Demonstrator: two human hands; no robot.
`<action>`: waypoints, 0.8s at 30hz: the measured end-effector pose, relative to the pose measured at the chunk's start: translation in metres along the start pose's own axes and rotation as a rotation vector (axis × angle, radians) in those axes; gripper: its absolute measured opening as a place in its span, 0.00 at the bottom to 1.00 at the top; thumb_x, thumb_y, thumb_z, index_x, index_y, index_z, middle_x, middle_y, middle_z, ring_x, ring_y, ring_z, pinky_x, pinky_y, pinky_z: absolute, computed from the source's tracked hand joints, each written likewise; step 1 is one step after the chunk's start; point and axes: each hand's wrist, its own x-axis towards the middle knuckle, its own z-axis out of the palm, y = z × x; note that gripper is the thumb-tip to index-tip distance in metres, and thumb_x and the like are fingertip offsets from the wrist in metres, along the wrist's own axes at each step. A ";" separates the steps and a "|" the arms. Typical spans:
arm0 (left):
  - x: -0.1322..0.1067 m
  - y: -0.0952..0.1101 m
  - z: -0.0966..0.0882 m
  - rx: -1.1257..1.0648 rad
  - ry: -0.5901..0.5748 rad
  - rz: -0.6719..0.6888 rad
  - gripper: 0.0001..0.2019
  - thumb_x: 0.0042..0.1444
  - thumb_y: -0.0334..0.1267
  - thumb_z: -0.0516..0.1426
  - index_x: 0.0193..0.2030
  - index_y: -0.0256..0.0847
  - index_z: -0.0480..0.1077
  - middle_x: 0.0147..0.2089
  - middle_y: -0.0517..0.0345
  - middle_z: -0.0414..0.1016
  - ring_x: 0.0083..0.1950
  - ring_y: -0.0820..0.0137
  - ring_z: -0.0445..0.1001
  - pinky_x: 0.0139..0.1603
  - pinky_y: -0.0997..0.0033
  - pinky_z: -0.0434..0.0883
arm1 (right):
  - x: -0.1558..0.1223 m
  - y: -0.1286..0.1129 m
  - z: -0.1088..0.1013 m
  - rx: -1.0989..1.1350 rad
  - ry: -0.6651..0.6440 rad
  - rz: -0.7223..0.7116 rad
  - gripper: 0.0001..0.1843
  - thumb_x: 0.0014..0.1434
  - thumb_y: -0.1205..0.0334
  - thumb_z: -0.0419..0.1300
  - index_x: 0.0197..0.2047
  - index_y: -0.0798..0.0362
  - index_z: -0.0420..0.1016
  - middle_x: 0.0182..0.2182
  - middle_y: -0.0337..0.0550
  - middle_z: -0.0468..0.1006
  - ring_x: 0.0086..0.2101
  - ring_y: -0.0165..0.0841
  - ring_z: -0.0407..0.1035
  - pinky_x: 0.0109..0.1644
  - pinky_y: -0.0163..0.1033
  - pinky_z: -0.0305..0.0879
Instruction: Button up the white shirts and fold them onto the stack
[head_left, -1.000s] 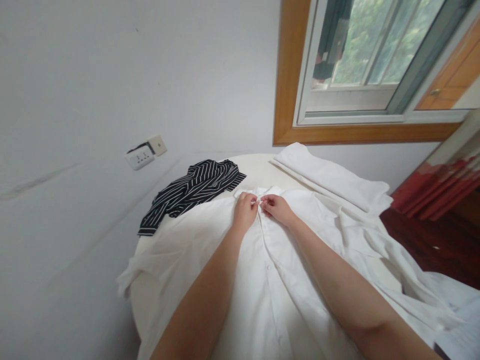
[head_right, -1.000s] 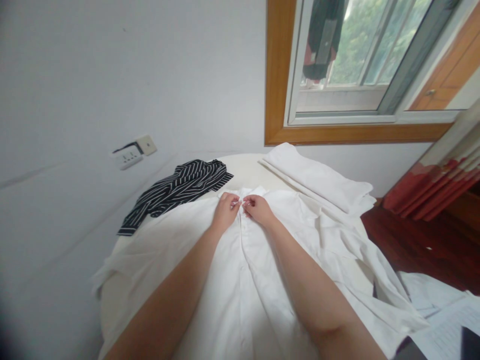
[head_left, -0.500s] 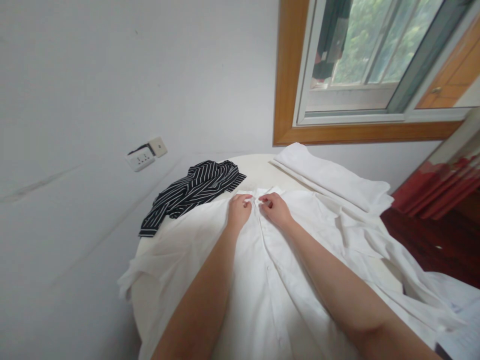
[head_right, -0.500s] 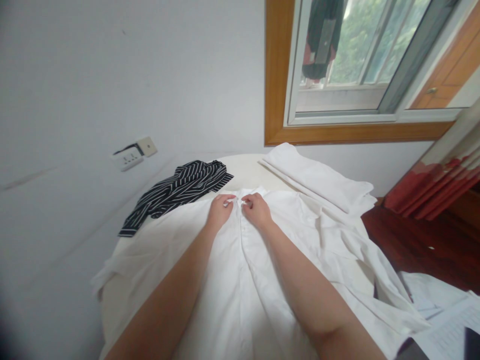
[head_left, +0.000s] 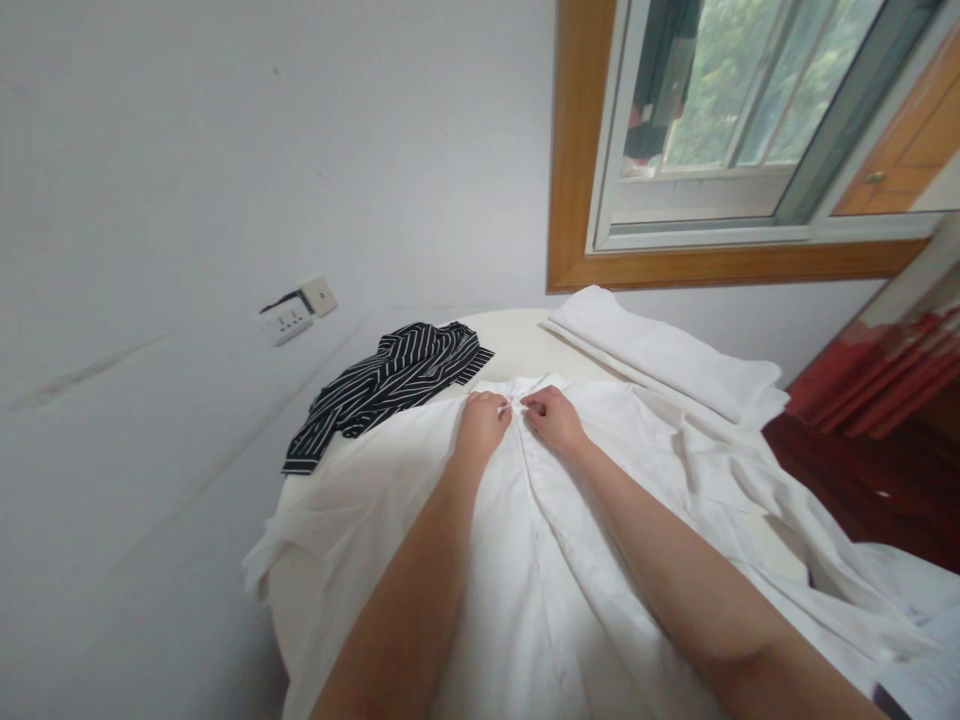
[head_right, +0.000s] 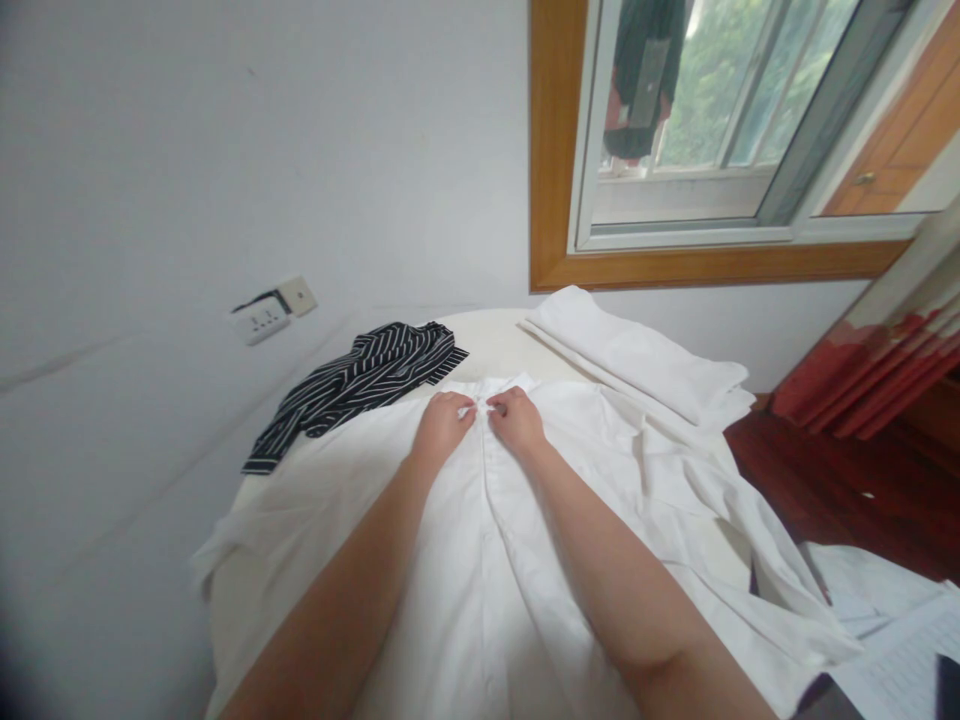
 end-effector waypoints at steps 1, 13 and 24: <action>0.001 0.001 -0.001 0.045 -0.031 0.021 0.08 0.58 0.31 0.54 0.35 0.39 0.75 0.38 0.49 0.77 0.44 0.62 0.73 0.56 0.60 0.64 | 0.000 0.000 0.000 -0.001 0.003 -0.002 0.13 0.54 0.68 0.60 0.42 0.52 0.80 0.38 0.42 0.72 0.29 0.27 0.65 0.43 0.35 0.65; -0.007 -0.013 0.003 0.101 0.168 -0.160 0.12 0.64 0.34 0.47 0.38 0.37 0.71 0.42 0.42 0.72 0.49 0.56 0.67 0.53 0.55 0.63 | 0.001 0.004 0.002 -0.001 0.007 -0.023 0.15 0.55 0.70 0.57 0.42 0.54 0.82 0.37 0.44 0.74 0.31 0.29 0.68 0.45 0.34 0.64; -0.004 -0.012 -0.003 -0.079 0.188 0.001 0.12 0.64 0.35 0.49 0.37 0.39 0.74 0.38 0.52 0.78 0.43 0.65 0.73 0.52 0.62 0.66 | 0.000 -0.001 -0.002 -0.053 -0.035 -0.027 0.18 0.56 0.72 0.54 0.44 0.55 0.82 0.39 0.46 0.75 0.37 0.31 0.70 0.48 0.34 0.63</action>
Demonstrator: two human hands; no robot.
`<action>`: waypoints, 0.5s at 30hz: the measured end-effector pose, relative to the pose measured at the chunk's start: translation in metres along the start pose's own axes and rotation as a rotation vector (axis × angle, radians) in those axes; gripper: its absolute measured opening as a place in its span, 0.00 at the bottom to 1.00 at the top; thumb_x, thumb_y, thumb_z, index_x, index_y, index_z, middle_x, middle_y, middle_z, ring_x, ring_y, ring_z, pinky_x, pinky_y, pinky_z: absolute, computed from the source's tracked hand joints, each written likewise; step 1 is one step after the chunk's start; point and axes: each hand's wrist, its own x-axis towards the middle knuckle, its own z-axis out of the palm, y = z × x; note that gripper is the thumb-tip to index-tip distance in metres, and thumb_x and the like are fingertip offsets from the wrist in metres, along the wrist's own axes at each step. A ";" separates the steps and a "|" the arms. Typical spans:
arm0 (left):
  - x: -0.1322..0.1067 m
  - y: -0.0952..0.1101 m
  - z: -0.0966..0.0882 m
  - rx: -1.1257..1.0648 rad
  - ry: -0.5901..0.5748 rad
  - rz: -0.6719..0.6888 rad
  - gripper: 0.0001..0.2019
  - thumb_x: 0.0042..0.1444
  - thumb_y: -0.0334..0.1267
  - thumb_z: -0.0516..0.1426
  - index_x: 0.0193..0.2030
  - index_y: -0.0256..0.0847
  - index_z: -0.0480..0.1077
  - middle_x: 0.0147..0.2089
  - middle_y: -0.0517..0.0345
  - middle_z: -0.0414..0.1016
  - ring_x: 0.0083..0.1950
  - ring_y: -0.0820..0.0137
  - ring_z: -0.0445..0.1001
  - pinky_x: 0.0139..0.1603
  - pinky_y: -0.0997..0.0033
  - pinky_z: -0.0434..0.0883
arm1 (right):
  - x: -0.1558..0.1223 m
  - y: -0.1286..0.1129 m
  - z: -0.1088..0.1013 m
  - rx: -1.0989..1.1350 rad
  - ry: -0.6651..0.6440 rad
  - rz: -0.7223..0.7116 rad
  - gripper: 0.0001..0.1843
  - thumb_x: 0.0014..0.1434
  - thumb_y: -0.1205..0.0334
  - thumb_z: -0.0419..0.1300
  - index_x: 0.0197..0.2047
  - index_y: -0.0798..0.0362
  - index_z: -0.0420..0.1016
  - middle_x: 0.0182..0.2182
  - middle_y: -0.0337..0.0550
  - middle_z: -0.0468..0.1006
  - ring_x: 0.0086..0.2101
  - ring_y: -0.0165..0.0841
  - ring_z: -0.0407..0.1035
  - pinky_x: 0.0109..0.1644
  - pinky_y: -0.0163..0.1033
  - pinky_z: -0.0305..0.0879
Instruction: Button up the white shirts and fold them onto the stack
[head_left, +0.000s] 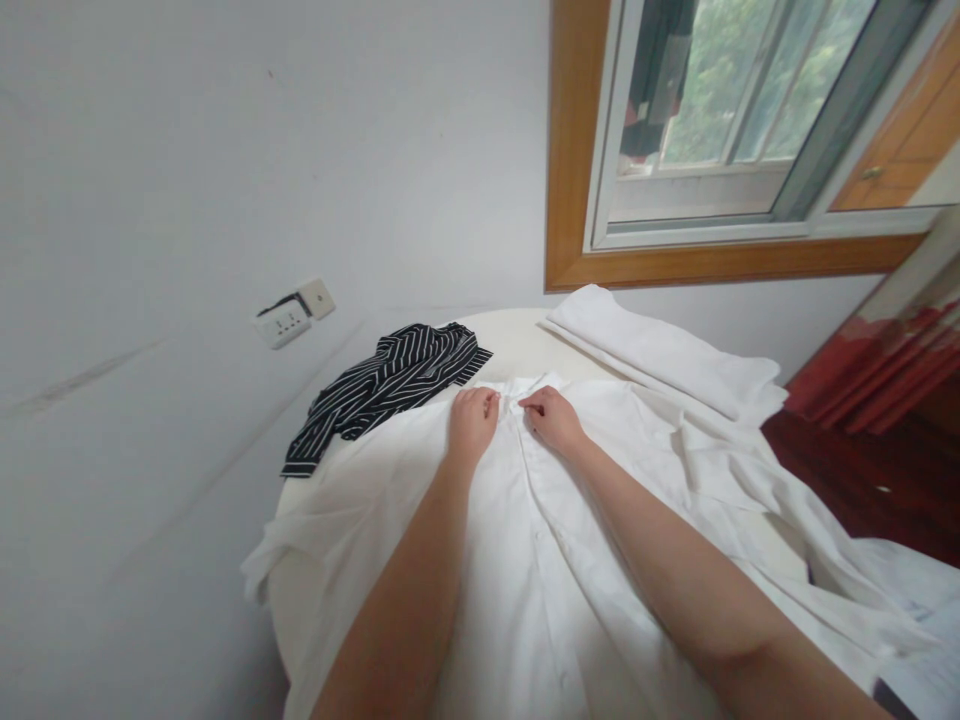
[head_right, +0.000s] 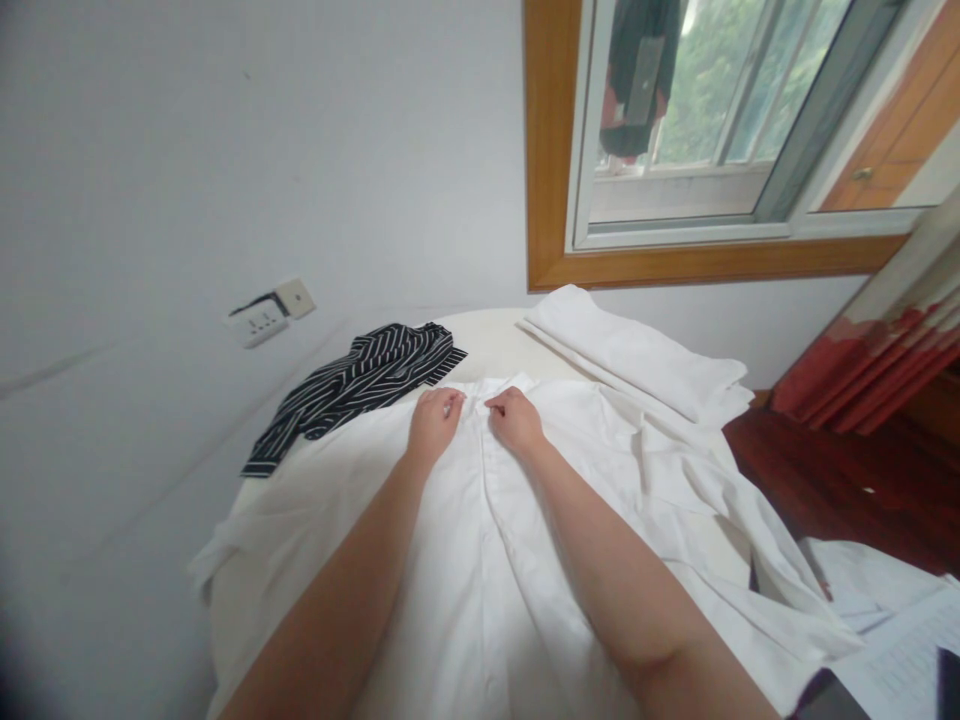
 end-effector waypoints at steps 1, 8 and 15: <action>0.000 -0.001 0.000 0.006 0.036 0.006 0.11 0.63 0.34 0.50 0.42 0.39 0.74 0.41 0.51 0.78 0.45 0.64 0.72 0.54 0.61 0.66 | 0.000 0.000 0.001 0.006 0.016 0.002 0.18 0.55 0.73 0.53 0.44 0.55 0.82 0.38 0.46 0.74 0.37 0.31 0.70 0.48 0.34 0.63; 0.000 -0.006 0.007 -0.013 -0.183 0.074 0.10 0.59 0.34 0.56 0.45 0.42 0.76 0.51 0.54 0.77 0.55 0.64 0.71 0.61 0.60 0.64 | 0.000 0.003 -0.007 0.058 0.224 0.043 0.16 0.54 0.73 0.51 0.37 0.56 0.81 0.37 0.46 0.74 0.38 0.32 0.69 0.48 0.36 0.64; -0.007 0.003 0.003 0.188 -0.279 -0.097 0.19 0.63 0.44 0.51 0.60 0.48 0.66 0.66 0.54 0.64 0.69 0.60 0.56 0.69 0.46 0.52 | 0.000 0.024 -0.032 -0.340 0.196 0.076 0.19 0.62 0.65 0.51 0.50 0.48 0.78 0.53 0.45 0.75 0.53 0.41 0.63 0.58 0.46 0.57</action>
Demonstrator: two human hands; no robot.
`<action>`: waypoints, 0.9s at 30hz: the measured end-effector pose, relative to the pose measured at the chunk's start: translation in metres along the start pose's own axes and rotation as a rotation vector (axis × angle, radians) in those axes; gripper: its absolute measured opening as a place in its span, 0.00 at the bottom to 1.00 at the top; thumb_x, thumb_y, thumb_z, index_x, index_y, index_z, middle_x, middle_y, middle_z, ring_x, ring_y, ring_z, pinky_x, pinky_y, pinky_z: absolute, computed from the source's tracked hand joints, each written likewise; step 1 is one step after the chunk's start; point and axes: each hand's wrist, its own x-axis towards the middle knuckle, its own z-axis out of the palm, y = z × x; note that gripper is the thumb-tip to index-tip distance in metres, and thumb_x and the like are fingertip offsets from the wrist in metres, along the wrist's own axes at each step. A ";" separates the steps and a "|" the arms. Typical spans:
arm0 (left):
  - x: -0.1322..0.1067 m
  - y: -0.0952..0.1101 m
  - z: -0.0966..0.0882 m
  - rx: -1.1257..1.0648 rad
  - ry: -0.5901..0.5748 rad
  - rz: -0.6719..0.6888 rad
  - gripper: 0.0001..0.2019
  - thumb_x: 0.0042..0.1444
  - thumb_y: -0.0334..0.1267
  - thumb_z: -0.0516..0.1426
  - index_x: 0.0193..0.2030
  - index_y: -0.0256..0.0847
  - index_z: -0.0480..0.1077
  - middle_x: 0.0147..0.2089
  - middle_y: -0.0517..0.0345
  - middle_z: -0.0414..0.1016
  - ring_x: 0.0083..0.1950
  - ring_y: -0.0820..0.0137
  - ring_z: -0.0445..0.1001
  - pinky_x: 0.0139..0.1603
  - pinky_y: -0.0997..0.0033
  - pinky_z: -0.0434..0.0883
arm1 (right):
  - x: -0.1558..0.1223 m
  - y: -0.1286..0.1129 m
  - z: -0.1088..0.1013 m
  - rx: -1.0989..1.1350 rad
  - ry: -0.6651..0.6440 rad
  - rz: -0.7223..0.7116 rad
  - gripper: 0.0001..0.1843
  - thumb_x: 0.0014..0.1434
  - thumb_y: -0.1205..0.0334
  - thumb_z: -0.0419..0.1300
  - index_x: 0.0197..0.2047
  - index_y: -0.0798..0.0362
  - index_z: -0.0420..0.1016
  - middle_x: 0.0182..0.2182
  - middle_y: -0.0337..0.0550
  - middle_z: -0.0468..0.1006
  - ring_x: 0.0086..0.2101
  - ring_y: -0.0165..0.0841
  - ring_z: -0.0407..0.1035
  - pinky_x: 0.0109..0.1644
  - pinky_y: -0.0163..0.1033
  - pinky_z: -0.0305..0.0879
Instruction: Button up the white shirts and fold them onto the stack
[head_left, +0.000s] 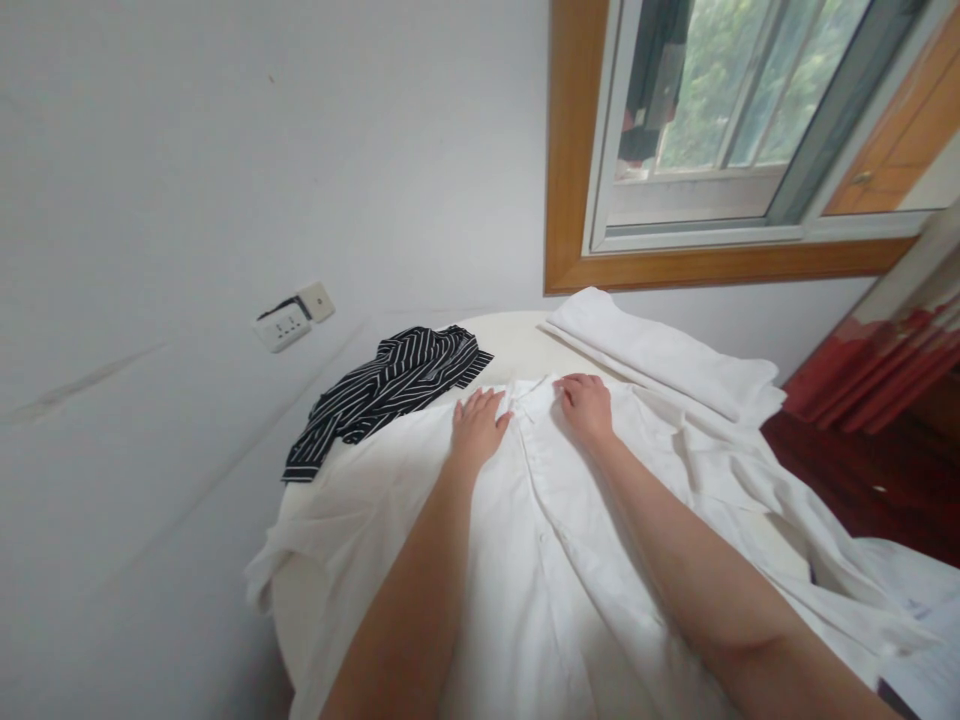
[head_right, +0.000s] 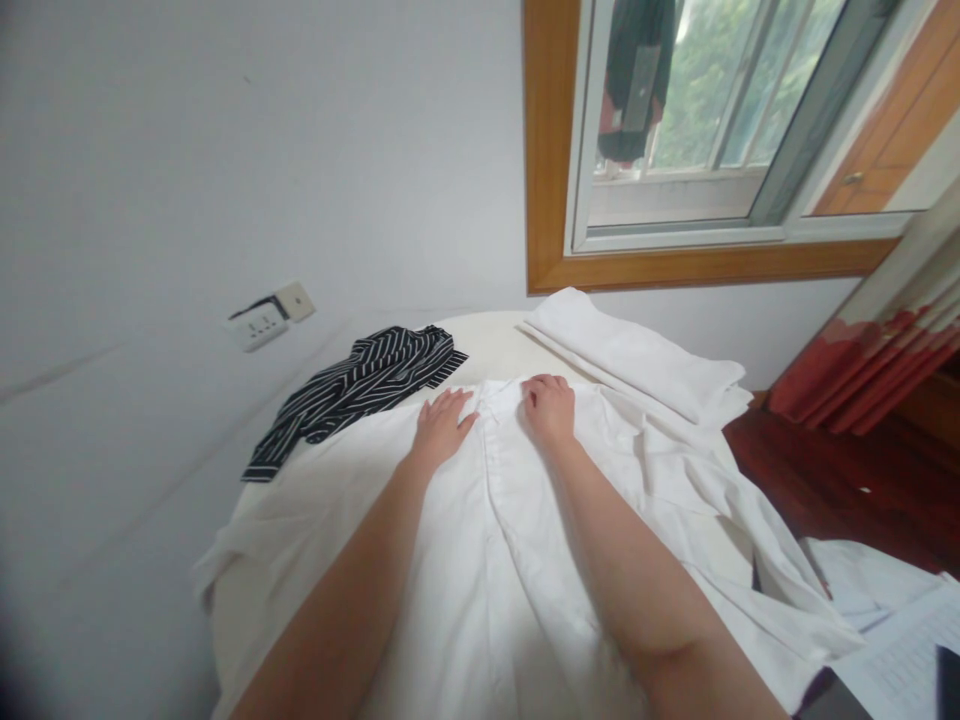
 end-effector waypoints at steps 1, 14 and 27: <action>-0.001 0.001 0.000 0.019 -0.020 -0.040 0.22 0.64 0.46 0.50 0.64 0.48 0.62 0.68 0.52 0.61 0.71 0.59 0.54 0.69 0.43 0.49 | -0.002 0.001 0.002 -0.036 -0.071 -0.026 0.20 0.64 0.60 0.50 0.54 0.47 0.75 0.56 0.44 0.72 0.56 0.41 0.61 0.59 0.47 0.56; -0.004 -0.014 -0.011 0.139 0.222 -0.362 0.23 0.65 0.49 0.46 0.58 0.37 0.68 0.53 0.42 0.74 0.57 0.53 0.65 0.55 0.52 0.62 | -0.009 -0.013 0.015 -0.250 -0.303 0.093 0.43 0.63 0.35 0.38 0.72 0.56 0.46 0.70 0.56 0.45 0.68 0.47 0.38 0.66 0.64 0.34; 0.005 -0.036 -0.032 0.441 0.065 -0.051 0.15 0.61 0.40 0.52 0.46 0.32 0.73 0.48 0.40 0.70 0.54 0.53 0.63 0.57 0.53 0.59 | 0.027 0.047 -0.031 -0.471 -0.247 -0.176 0.19 0.65 0.55 0.51 0.50 0.54 0.75 0.48 0.55 0.73 0.52 0.45 0.60 0.54 0.47 0.54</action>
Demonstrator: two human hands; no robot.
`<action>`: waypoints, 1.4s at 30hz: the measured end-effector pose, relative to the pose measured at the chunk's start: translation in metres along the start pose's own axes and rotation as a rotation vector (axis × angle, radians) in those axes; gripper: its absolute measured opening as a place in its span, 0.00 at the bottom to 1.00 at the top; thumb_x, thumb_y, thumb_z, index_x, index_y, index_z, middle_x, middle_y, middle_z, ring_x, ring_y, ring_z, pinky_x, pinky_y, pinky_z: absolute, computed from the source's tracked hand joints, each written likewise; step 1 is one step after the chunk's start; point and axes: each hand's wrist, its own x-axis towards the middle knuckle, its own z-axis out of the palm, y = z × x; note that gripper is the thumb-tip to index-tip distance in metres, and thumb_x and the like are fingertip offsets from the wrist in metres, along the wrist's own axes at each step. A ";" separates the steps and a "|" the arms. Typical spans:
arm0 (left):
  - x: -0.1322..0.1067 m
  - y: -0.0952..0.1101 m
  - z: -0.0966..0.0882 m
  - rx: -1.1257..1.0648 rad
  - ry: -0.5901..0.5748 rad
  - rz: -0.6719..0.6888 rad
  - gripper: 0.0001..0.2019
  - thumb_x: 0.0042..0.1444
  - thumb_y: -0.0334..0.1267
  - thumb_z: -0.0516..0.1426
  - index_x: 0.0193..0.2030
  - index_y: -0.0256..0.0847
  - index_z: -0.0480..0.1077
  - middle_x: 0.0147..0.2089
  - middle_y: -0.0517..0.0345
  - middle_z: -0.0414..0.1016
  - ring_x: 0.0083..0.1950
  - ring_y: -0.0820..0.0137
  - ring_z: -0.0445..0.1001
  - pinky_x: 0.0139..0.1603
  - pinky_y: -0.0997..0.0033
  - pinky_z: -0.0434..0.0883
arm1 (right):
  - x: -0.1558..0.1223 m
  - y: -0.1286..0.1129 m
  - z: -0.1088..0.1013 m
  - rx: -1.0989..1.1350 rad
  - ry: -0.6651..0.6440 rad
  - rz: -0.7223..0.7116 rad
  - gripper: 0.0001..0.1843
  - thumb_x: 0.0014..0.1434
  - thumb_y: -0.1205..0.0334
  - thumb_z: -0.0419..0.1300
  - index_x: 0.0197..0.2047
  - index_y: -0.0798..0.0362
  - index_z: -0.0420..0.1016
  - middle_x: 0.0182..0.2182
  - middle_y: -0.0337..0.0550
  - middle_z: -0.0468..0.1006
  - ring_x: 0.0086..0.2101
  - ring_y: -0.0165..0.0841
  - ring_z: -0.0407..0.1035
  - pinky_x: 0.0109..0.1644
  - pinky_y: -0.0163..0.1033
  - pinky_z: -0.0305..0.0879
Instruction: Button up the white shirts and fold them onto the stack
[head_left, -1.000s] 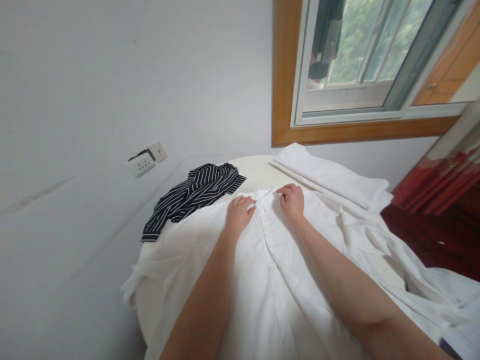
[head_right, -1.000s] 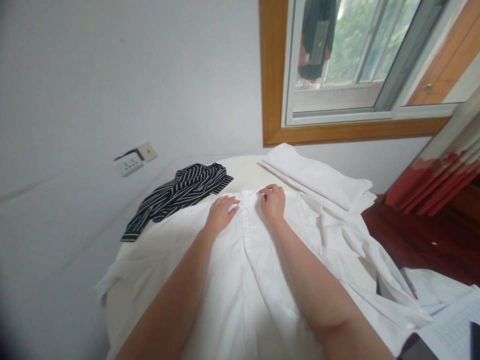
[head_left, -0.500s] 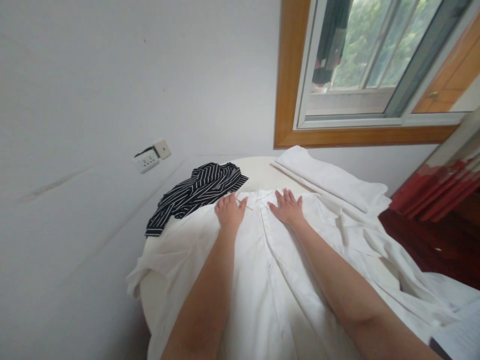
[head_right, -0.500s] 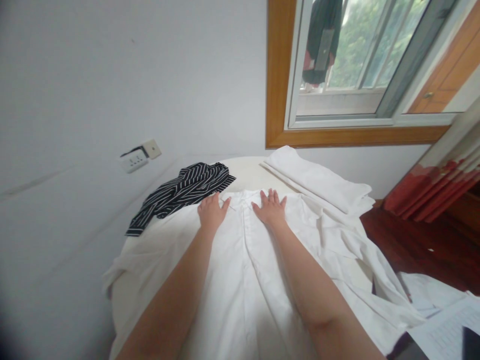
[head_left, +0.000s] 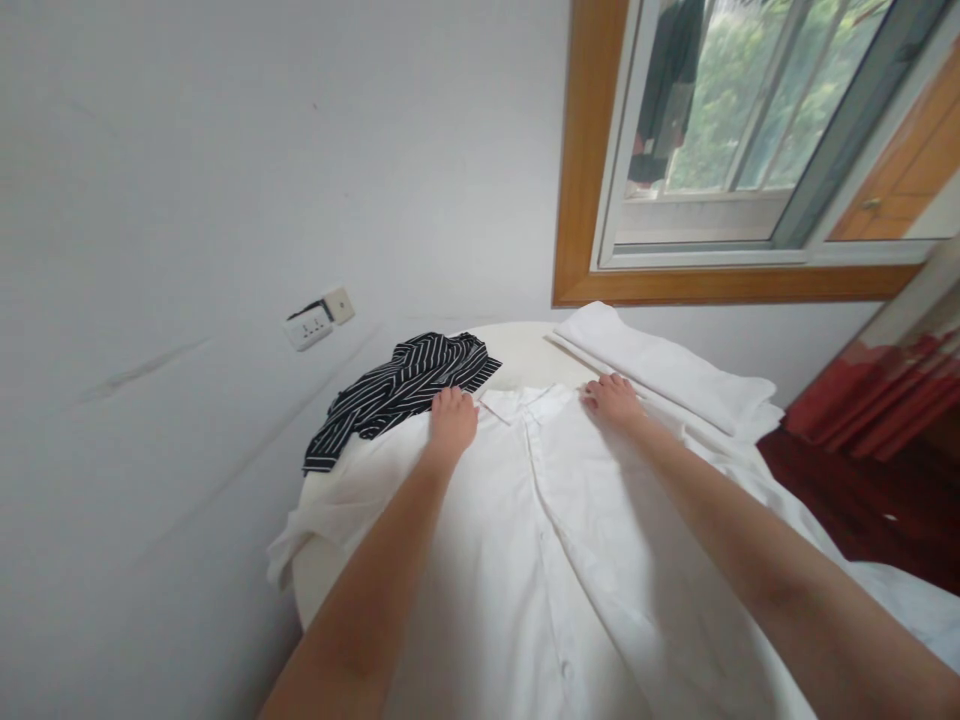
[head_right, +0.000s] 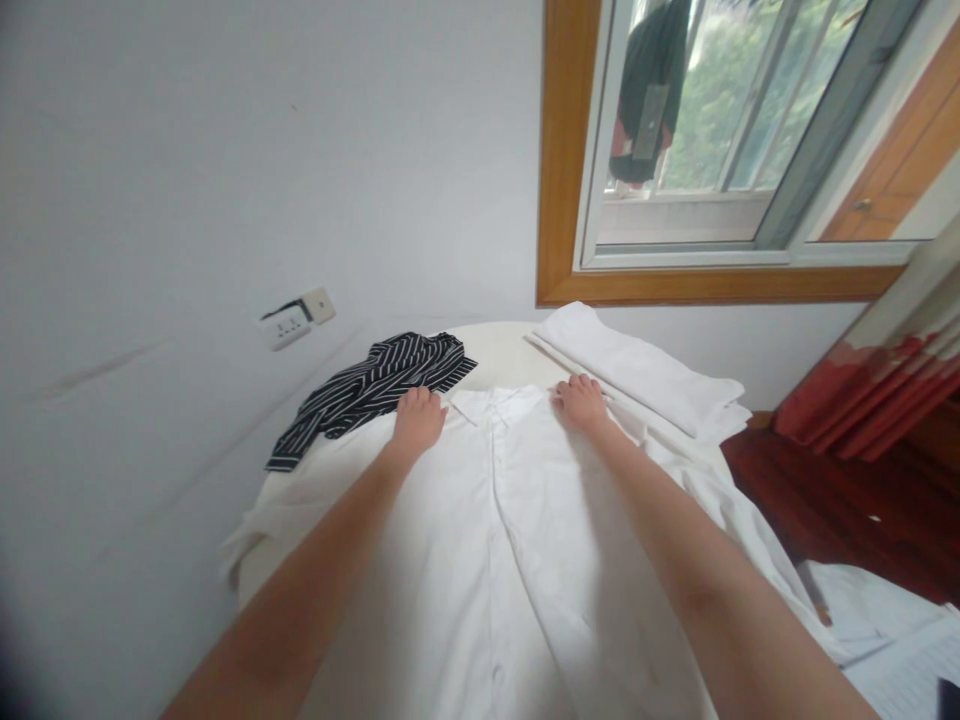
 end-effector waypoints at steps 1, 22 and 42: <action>0.003 -0.006 -0.003 0.007 -0.041 0.041 0.14 0.60 0.38 0.52 0.47 0.33 0.73 0.48 0.40 0.71 0.54 0.53 0.63 0.56 0.54 0.60 | 0.003 0.002 -0.003 -0.002 -0.018 -0.027 0.18 0.64 0.56 0.52 0.50 0.54 0.76 0.48 0.54 0.73 0.52 0.45 0.60 0.54 0.46 0.54; 0.059 -0.022 -0.027 -0.169 -0.002 -0.249 0.18 0.61 0.26 0.41 0.51 0.29 0.67 0.54 0.37 0.68 0.46 0.60 0.75 0.47 0.65 0.69 | 0.048 -0.036 -0.027 0.366 0.244 0.297 0.17 0.66 0.69 0.40 0.53 0.60 0.64 0.47 0.58 0.73 0.46 0.42 0.69 0.47 0.42 0.63; 0.009 0.075 0.000 -0.462 -0.070 -0.112 0.11 0.57 0.27 0.51 0.47 0.32 0.67 0.47 0.42 0.72 0.51 0.61 0.70 0.53 0.62 0.65 | 0.000 -0.117 -0.010 0.659 -0.026 0.008 0.15 0.58 0.66 0.56 0.46 0.58 0.78 0.38 0.47 0.80 0.36 0.31 0.73 0.43 0.32 0.64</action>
